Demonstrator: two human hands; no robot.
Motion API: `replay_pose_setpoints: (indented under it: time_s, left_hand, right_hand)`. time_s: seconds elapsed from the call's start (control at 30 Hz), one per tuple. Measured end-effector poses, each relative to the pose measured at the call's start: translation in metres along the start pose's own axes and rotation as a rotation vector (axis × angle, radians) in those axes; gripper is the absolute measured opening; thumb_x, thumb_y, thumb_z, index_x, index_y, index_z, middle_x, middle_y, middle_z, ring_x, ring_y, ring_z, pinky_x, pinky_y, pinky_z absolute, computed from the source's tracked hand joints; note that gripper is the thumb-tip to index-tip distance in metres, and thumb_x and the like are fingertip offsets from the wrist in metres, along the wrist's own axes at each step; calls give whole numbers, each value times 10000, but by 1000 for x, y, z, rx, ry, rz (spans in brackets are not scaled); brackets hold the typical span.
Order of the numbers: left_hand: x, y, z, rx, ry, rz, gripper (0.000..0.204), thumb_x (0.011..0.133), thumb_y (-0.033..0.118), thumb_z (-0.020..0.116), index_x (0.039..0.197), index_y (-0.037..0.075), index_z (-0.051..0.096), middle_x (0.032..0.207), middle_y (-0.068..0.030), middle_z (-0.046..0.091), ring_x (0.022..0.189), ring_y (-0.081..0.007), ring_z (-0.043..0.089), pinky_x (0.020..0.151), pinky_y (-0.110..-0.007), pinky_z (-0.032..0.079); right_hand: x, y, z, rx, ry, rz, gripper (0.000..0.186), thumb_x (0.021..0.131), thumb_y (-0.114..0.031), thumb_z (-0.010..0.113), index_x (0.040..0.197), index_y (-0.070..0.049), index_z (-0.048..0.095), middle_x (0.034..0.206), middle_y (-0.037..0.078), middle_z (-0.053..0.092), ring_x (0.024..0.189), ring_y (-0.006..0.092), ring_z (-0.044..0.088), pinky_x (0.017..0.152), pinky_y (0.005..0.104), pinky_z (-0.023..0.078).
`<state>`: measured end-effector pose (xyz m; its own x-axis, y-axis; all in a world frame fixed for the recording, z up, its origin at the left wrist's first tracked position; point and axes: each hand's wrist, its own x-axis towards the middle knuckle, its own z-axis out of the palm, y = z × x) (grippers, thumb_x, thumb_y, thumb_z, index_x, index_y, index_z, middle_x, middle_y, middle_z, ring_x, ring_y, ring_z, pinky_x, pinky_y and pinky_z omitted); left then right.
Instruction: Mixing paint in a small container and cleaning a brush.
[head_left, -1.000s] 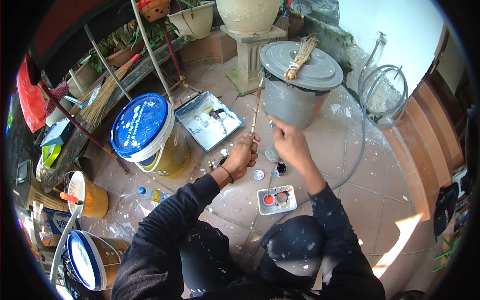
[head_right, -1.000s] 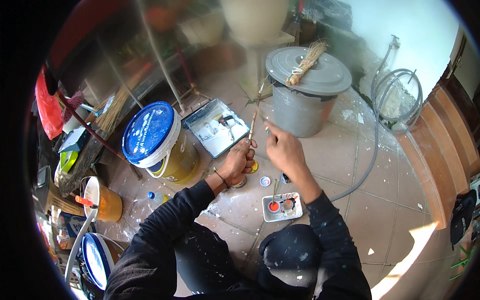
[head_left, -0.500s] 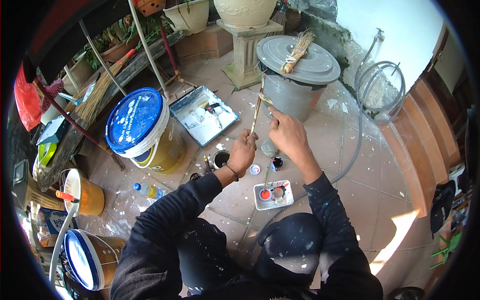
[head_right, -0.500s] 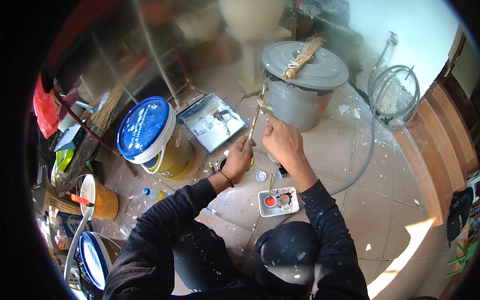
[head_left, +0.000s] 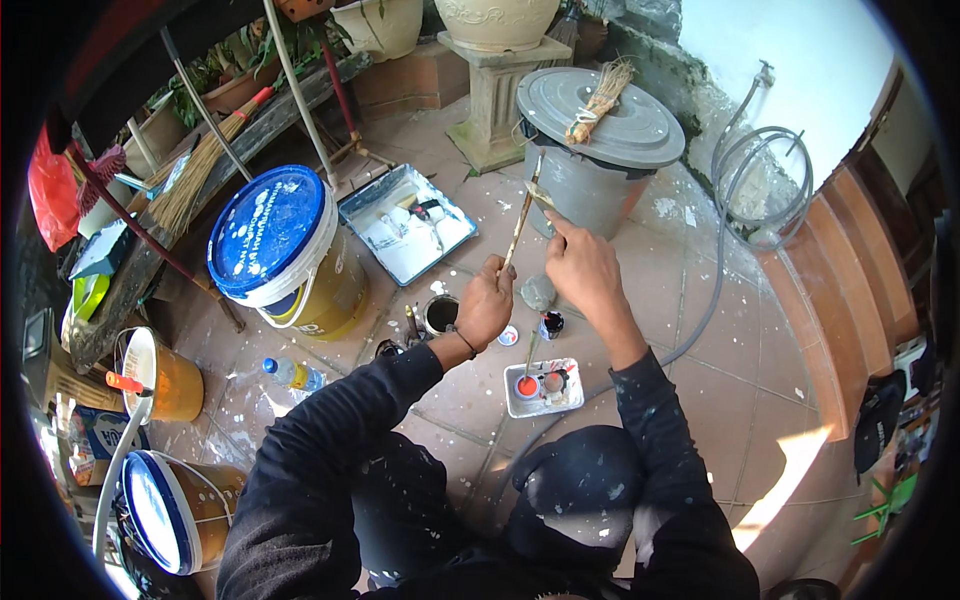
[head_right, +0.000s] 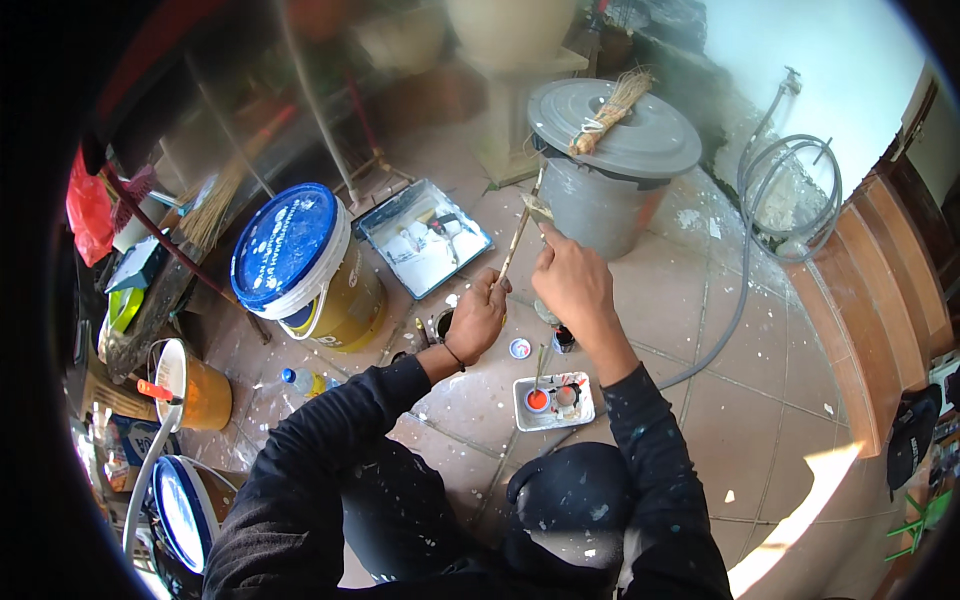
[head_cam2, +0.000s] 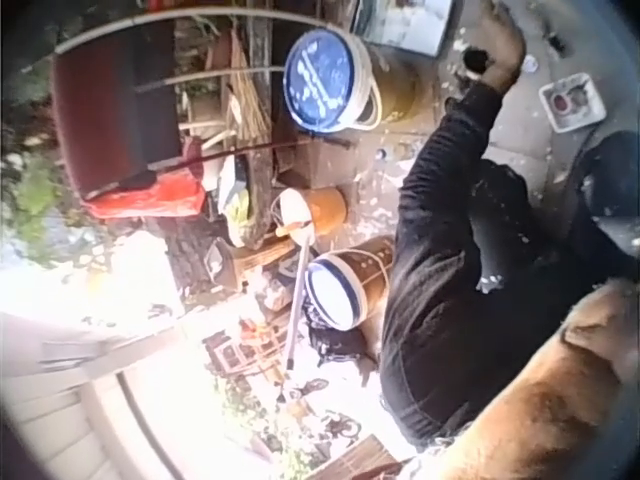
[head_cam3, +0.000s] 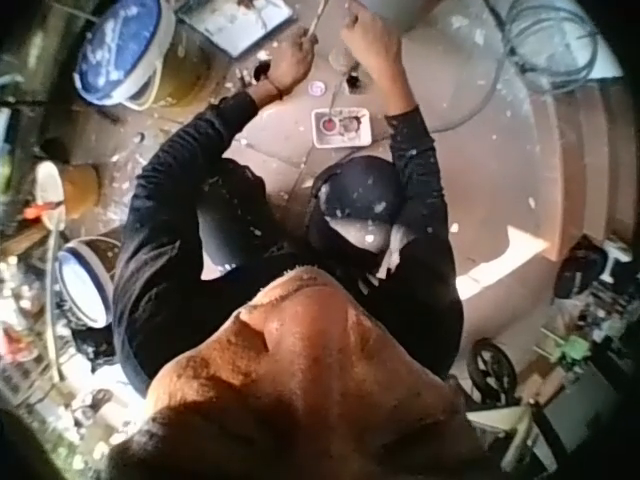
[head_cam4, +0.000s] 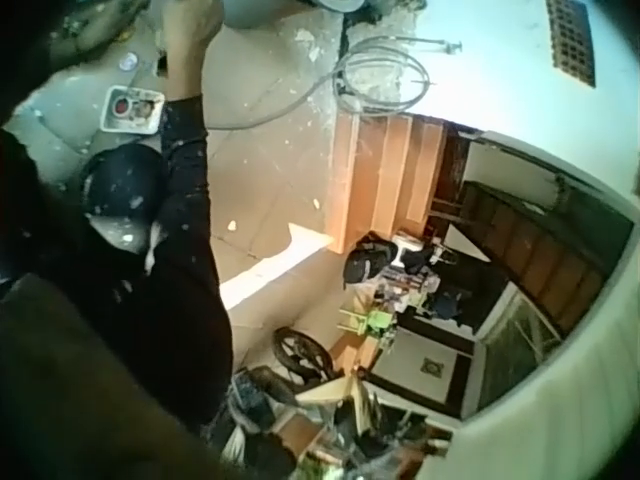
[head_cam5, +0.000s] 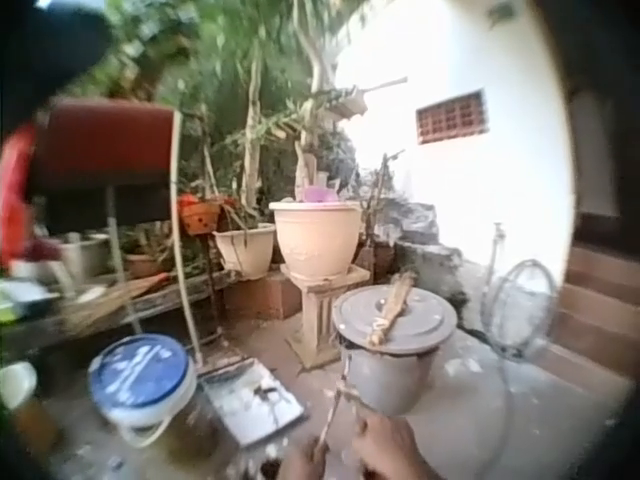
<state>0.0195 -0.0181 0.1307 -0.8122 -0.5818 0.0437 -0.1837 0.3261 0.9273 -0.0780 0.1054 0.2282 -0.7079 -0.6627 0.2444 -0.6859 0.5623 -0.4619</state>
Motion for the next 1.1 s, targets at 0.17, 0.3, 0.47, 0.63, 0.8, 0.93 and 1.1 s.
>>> replay_pose_setpoints:
  time_s: [0.17,0.3,0.47,0.63,0.8,0.93,1.1]
  left_hand:
    - [2,-4,-1,-58,57,-21,282,1067,255,439,1052,45,627,739,-175,642,662,-343,637,646,-444,486]
    - [7,-11,-2,-308,41,-174,295,1098,270,431,1060,41,613,710,-2,526,575,-102,489,529,-299,398]
    - [6,-12,3,-135,90,-44,279,1055,270,478,1040,48,647,743,-131,645,659,-263,633,631,-408,488]
    - [3,-9,1,-86,110,-9,270,1042,265,494,1040,38,640,784,-186,667,724,-349,665,663,-452,496]
    - [-1,-6,3,53,29,21,244,1031,247,507,1026,36,631,815,-232,676,779,-436,663,686,-516,499]
    - [-3,-6,3,50,121,57,228,1022,242,525,1019,37,625,818,-242,675,787,-460,655,690,-531,498]
    - [-2,-6,3,79,79,54,209,1007,234,553,1035,34,606,814,-252,670,790,-468,649,688,-541,496]
  right_hand:
    - [0,7,7,-11,68,11,420,926,-182,503,1305,-95,664,856,267,696,827,451,690,800,536,554]
    - [-14,2,13,-59,-91,6,415,926,-185,509,1299,-99,668,849,263,699,817,445,693,793,531,557]
    - [-6,-2,9,-57,20,12,400,924,-186,516,1281,-108,678,837,263,702,805,440,697,795,525,560]
    - [-6,-5,4,-54,-119,-16,397,931,-170,501,1277,-78,673,868,267,704,840,443,697,801,532,557]
    - [-5,-4,2,-37,-13,32,404,924,-184,507,1277,-87,679,895,279,700,858,448,692,822,534,551]
    - [-4,-2,-1,-13,-67,17,407,920,-176,506,1279,-94,679,901,273,698,870,452,684,824,531,545]
    - [-3,3,1,18,0,41,416,915,-191,516,1286,-106,681,916,281,691,864,454,680,831,528,540]
